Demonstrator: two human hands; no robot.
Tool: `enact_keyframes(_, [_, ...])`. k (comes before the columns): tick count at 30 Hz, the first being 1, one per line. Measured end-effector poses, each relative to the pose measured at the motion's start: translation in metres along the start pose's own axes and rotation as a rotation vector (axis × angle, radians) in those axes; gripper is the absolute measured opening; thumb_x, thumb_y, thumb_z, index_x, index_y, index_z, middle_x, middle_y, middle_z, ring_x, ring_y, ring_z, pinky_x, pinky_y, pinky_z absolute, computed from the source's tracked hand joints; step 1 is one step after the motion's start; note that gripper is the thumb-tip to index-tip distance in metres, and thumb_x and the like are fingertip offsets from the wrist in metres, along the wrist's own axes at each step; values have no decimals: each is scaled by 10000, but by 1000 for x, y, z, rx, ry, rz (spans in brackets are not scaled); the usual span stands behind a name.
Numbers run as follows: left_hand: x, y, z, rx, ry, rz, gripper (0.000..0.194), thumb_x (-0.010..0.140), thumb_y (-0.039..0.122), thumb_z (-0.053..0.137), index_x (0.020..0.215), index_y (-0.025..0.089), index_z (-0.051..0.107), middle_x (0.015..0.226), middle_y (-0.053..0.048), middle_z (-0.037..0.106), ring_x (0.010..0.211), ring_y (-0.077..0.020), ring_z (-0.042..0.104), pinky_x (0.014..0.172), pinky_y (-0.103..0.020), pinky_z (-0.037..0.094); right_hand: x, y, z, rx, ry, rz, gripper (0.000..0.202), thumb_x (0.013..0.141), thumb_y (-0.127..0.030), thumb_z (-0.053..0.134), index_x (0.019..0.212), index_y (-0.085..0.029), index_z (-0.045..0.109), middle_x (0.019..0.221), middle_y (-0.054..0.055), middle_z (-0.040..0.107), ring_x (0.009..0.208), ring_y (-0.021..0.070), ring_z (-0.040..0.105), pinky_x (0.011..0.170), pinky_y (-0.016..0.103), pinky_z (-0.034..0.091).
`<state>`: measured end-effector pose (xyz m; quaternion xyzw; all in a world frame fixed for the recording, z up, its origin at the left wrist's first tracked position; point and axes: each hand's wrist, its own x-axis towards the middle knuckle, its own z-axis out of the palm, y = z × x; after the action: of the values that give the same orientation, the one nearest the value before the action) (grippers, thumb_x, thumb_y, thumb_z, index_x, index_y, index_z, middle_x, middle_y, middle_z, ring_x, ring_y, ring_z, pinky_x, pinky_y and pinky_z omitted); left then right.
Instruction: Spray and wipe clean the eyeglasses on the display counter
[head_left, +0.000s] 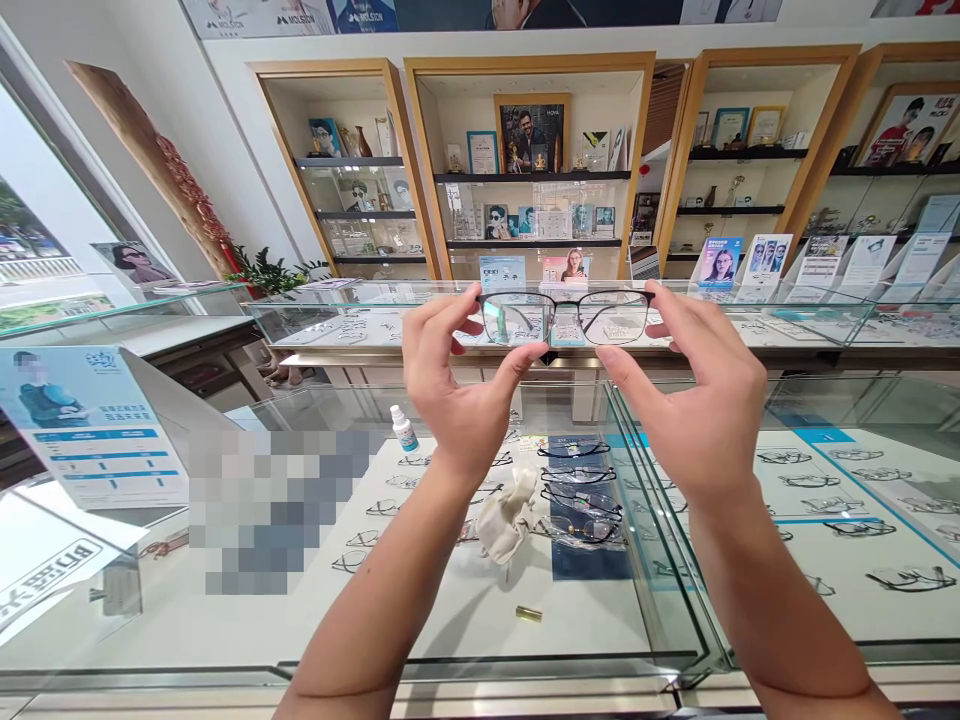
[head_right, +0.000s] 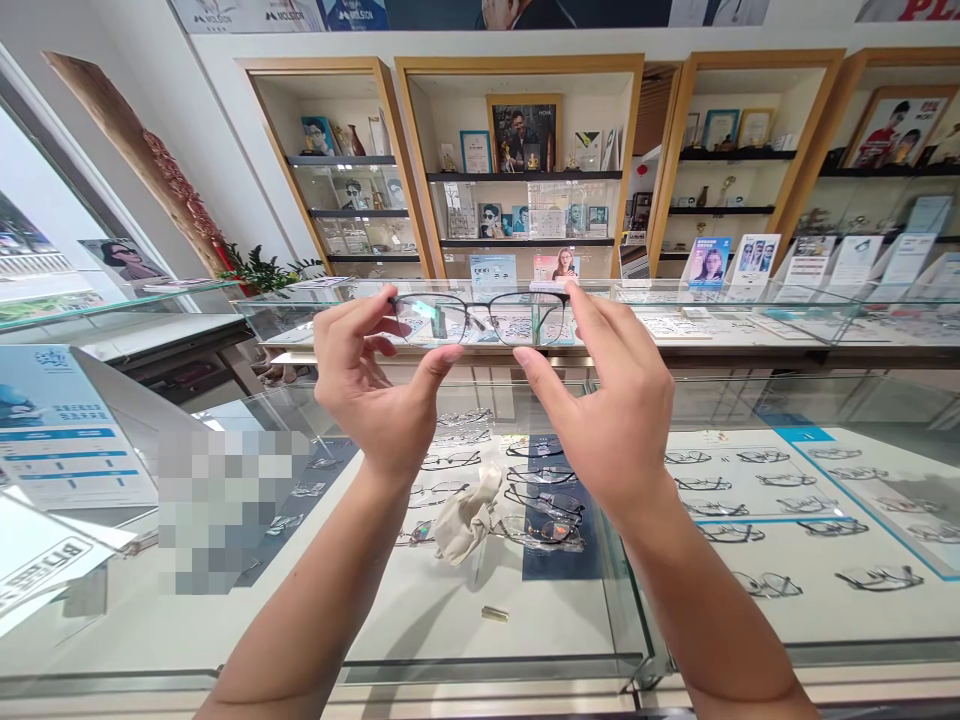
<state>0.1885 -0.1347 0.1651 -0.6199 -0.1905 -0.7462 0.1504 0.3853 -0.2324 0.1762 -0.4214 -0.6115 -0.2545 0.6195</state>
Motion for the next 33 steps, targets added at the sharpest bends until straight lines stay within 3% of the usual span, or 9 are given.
enact_keyframes(14, [1, 0, -1, 52, 13, -22, 717, 822, 663, 923, 1391, 274, 727, 1170, -79, 680, 966, -232, 645, 831, -398, 572, -1, 6, 3, -45, -41, 28, 535, 1005, -368, 772, 1521, -248, 700, 1311, 124, 788, 1132, 315, 770, 1001, 528, 653])
enact_keyframes(33, [-3, -5, -2, 116, 34, 113, 720, 846, 642, 910, 1425, 263, 708, 1196, -104, 691, 1033, -267, 647, 872, -420, 582, -1, 18, 11, -39, -95, 77, 527, 983, -386, 785, 1495, -285, 713, 1360, 111, 795, 1011, 281, 769, 925, 510, 666])
